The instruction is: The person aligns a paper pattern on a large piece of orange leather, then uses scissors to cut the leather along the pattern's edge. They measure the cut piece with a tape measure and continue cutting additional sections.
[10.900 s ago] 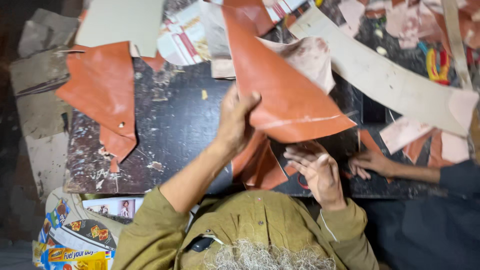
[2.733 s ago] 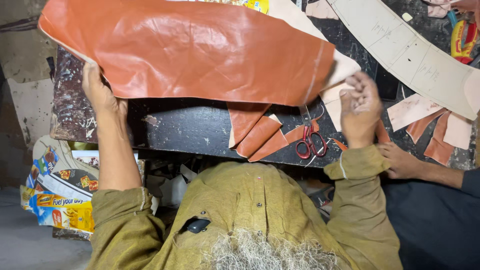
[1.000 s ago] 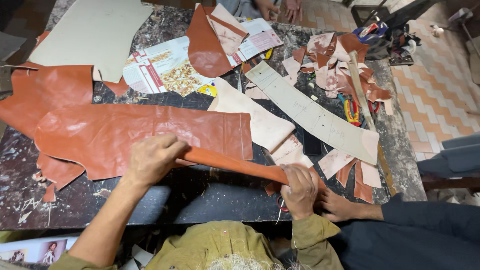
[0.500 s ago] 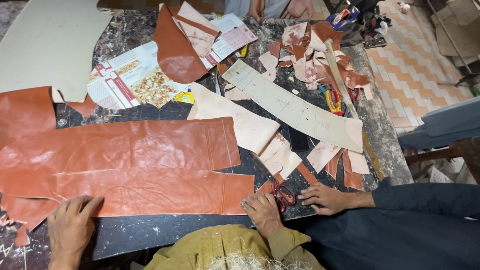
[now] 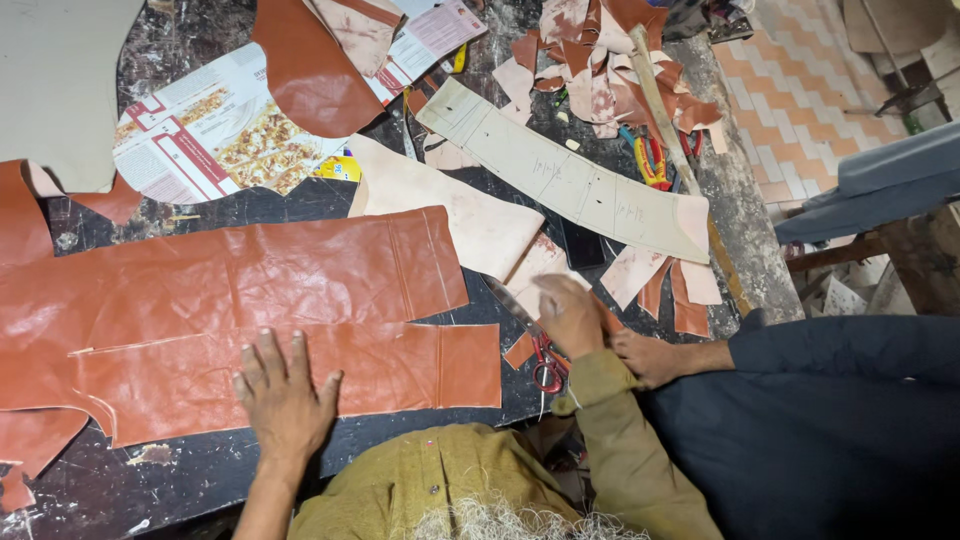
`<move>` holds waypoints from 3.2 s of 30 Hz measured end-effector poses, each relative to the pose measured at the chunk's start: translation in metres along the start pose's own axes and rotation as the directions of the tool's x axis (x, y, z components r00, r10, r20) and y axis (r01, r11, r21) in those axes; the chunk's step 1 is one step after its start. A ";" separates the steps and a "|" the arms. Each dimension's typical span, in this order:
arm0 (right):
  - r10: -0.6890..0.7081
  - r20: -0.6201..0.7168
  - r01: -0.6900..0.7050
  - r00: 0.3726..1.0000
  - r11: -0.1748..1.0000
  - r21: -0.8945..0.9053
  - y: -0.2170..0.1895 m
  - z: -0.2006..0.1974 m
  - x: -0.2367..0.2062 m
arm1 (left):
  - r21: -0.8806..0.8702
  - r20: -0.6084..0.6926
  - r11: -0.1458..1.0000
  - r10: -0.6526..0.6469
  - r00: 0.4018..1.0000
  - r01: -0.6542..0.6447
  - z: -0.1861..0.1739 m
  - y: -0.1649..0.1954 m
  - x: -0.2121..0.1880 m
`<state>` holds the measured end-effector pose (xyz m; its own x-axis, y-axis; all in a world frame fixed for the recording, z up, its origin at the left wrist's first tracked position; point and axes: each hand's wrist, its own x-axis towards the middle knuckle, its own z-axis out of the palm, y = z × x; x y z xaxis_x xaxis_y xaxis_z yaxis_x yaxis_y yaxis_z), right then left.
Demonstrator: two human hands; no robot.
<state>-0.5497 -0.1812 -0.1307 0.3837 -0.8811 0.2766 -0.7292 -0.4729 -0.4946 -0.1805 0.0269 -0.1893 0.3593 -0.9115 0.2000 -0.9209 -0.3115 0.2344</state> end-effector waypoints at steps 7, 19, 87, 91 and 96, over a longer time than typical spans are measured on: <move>0.184 -0.055 -0.192 0.981 0.938 -0.290 0.025 0.000 0.035 | 0.037 0.178 0.994 0.091 0.980 -0.099 -0.006 -0.006 0.003; 0.387 0.015 -0.365 0.922 0.880 -0.304 0.012 0.002 0.050 | -0.042 -0.066 0.962 -0.273 0.960 0.271 -0.024 -0.051 0.013; -0.054 0.325 0.074 0.944 0.996 -0.050 -0.098 0.031 -0.039 | -0.211 0.376 0.913 -0.254 0.891 0.349 -0.106 -0.176 0.087; -0.205 0.161 0.212 0.966 0.977 -0.027 -0.103 0.034 -0.038 | -0.353 0.381 0.848 -0.256 0.888 0.396 -0.101 -0.175 0.088; -0.154 0.210 0.159 0.966 0.987 -0.010 -0.097 0.041 -0.032 | -0.521 0.378 0.738 -0.250 0.891 0.428 -0.101 -0.181 0.083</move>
<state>-0.4682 -0.1080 -0.1257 0.6014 -0.7806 0.1700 -0.6647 -0.6070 -0.4356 0.0310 0.0342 -0.1193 0.4937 -0.8360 -0.2397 -0.4472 -0.4804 0.7545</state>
